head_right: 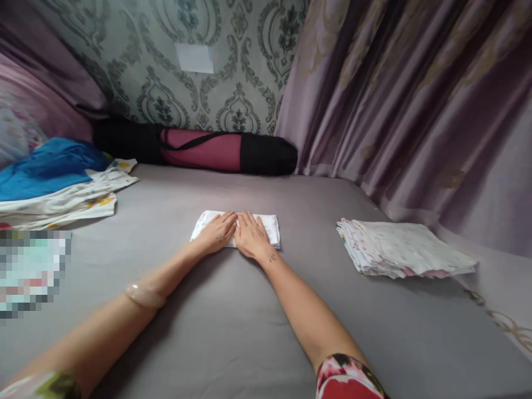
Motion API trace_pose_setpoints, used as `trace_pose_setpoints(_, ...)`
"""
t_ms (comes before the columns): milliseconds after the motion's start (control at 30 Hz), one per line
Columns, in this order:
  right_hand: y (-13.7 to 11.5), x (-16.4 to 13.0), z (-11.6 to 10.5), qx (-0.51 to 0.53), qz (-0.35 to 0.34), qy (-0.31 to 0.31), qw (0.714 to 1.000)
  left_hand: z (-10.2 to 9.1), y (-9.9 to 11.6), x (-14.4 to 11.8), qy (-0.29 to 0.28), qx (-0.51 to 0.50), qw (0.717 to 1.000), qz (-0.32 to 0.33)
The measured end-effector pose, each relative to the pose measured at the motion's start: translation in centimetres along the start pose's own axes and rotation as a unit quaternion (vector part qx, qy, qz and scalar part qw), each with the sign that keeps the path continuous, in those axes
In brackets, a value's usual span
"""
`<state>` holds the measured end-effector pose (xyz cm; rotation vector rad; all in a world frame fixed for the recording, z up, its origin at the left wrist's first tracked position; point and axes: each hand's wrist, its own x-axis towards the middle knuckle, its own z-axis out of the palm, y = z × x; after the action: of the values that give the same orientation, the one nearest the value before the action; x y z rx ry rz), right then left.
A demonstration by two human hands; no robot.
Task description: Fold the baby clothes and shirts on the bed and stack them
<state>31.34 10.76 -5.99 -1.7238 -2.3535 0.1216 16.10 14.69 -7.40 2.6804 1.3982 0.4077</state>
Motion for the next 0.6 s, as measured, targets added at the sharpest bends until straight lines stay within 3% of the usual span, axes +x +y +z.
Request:
trace_pose_setpoints(233,-0.7,-0.3,-0.9,0.025,0.010,-0.008,1.000,-0.8,0.2,-0.8,-0.035,0.023,0.999,-0.018)
trace_pose_setpoints(467,-1.0,-0.9,-2.8,0.008,0.052,-0.008,0.999,-2.0,0.9,-1.5,0.031,0.038,0.998,-0.028)
trace_pose_setpoints(600,-0.7,-1.0,-2.6,0.016,0.090,-0.032,0.995,-2.1,0.6,-1.6,-0.023,0.039,0.997,-0.055)
